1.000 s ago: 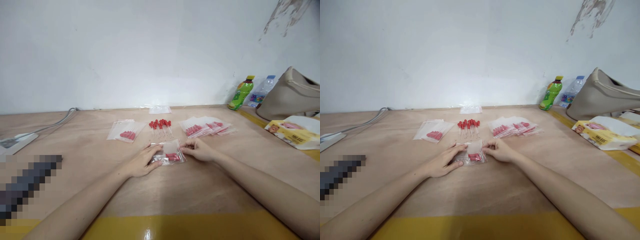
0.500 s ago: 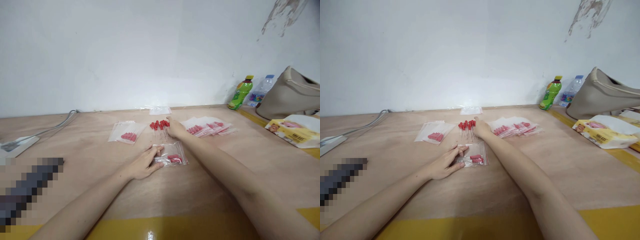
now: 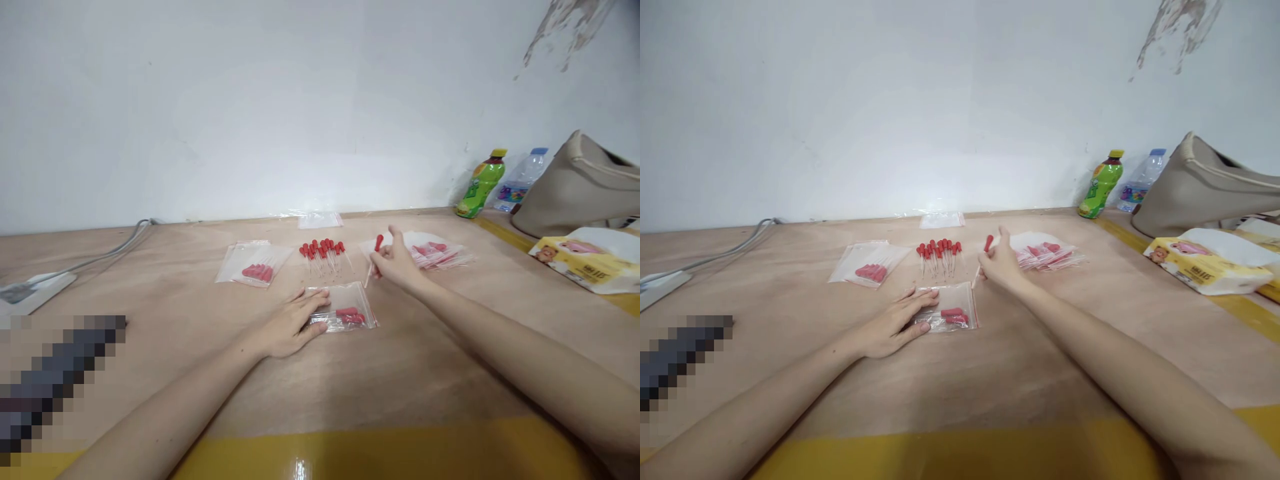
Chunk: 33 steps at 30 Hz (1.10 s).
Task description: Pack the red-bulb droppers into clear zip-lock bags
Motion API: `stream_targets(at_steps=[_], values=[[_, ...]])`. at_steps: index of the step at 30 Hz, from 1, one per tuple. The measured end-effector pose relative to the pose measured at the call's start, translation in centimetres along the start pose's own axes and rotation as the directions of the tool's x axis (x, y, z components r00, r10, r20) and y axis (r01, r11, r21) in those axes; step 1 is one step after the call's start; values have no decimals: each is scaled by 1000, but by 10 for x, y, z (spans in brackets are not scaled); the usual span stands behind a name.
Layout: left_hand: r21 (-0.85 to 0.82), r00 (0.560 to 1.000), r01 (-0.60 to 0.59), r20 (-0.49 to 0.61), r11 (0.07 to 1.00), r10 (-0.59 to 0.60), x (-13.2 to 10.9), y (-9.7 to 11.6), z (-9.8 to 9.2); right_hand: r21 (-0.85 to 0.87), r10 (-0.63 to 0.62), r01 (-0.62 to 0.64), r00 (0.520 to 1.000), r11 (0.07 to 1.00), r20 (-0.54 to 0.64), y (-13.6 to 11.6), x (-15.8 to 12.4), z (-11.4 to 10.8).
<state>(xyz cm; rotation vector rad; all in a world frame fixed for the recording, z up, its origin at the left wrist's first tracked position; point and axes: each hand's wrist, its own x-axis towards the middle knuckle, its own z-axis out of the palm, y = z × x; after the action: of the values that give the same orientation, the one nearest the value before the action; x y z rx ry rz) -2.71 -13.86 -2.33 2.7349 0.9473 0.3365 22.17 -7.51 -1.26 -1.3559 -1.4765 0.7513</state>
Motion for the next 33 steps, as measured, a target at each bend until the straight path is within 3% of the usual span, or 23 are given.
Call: stream_targets(at_steps=[3, 6, 8, 12, 17, 20, 23, 30, 33], values=[[2, 1000, 6, 0, 1000, -6, 0, 0, 0, 176, 36, -17, 994, 984, -103, 14, -25, -14], [0, 1000, 16, 0, 1000, -16, 0, 0, 0, 321, 75, -18, 983, 947, -165, 20, -39, -11], [3, 1000, 17, 0, 1000, -17, 0, 0, 0, 415, 106, -43, 986, 909, -129, 21, -43, -5], [17, 1000, 10, 2, 1000, -10, -1, 0, 0, 519, 177, -177, 983, 837, 50, 22, -48, 2], [31, 1000, 9, 10, 999, -10, -1, 0, -1, 350, 91, -175, 966, 920, 244, 24, -52, -7], [33, 1000, 15, 24, 999, -16, -1, 1, -1, 162, -23, -32, 946, 986, 325, 24, -53, -11], [30, 999, 18, 27, 999, -19, 0, 1, -1, 31, -107, 103, 937, 994, 332, 22, -54, -10], [4, 1000, 14, 21, 1000, -14, 0, 1, -2, 13, -22, 18, 917, 1000, 399, 21, -50, -13], [-3, 1000, 20, 19, 1000, -19, 0, 2, -2, 88, -34, 0, 919, 996, 393, 21, -49, -14]])
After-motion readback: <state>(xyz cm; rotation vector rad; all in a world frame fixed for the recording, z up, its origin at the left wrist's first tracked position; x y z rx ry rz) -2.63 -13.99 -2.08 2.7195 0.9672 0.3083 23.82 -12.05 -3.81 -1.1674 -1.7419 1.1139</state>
